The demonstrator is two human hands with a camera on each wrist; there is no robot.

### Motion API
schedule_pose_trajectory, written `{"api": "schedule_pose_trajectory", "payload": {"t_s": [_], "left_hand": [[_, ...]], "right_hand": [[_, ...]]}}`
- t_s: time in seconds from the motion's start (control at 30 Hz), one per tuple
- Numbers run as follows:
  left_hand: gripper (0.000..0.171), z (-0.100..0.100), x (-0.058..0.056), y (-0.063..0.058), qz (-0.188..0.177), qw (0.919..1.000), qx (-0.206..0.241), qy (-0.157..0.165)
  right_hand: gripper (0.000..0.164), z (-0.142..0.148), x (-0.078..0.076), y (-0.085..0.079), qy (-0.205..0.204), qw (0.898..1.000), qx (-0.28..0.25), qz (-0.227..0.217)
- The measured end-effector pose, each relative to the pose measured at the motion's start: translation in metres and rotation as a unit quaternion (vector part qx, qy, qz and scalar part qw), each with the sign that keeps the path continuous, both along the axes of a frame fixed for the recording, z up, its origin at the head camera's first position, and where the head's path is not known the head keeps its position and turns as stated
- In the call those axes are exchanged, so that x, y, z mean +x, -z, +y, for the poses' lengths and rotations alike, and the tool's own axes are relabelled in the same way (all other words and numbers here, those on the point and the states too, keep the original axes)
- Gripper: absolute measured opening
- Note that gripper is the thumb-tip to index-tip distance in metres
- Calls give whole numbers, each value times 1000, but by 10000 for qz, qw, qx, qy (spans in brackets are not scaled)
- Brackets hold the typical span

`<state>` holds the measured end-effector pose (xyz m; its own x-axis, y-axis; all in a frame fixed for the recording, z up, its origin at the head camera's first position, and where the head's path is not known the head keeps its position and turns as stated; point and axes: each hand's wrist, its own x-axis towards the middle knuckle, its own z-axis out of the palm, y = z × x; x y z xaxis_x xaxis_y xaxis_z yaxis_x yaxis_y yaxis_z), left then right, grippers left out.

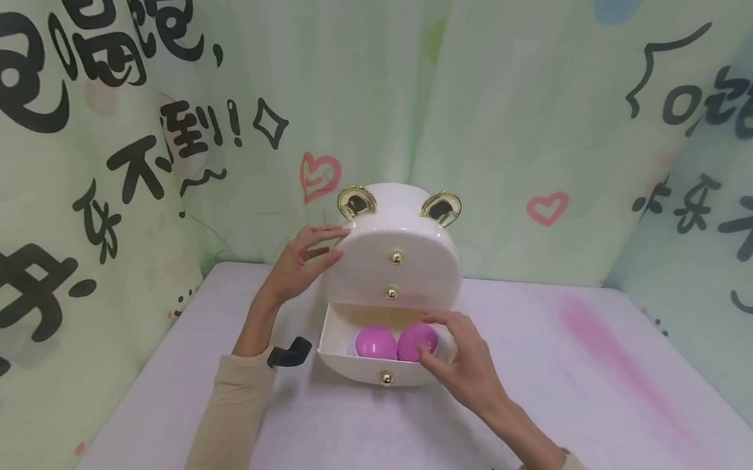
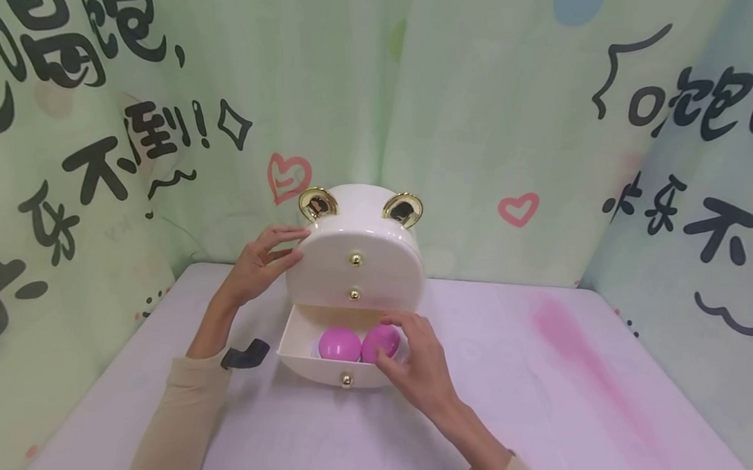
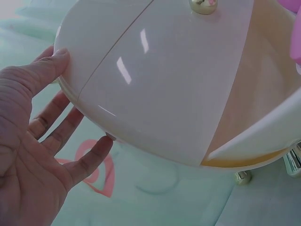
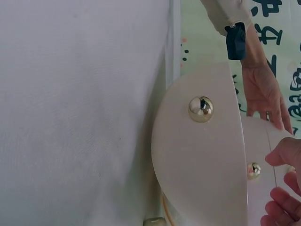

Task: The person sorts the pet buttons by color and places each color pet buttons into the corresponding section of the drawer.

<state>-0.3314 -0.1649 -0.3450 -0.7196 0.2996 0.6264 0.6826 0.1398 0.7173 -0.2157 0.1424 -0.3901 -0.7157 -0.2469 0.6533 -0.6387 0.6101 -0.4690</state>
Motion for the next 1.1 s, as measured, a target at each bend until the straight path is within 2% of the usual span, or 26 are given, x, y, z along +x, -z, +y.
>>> {"api": "schedule_pose_trajectory", "payload": {"t_s": [0.43, 0.7, 0.9, 1.1], "left_hand": [[37, 1, -1, 0, -102, 9999, 50, -1], [38, 1, -1, -2, -74, 10000, 20, -4], [38, 1, -2, -2, -40, 10000, -5, 7], [38, 0, -2, -1, -74, 10000, -20, 6]], "right_hand": [[45, -5, 16, -8, -318, 9991, -273, -12], [45, -8, 27, -10, -919, 9938, -622, 23], [37, -11, 36, -10, -1029, 9916, -723, -315], [29, -12, 40, -2, -1224, 9866, -859, -654]]}}
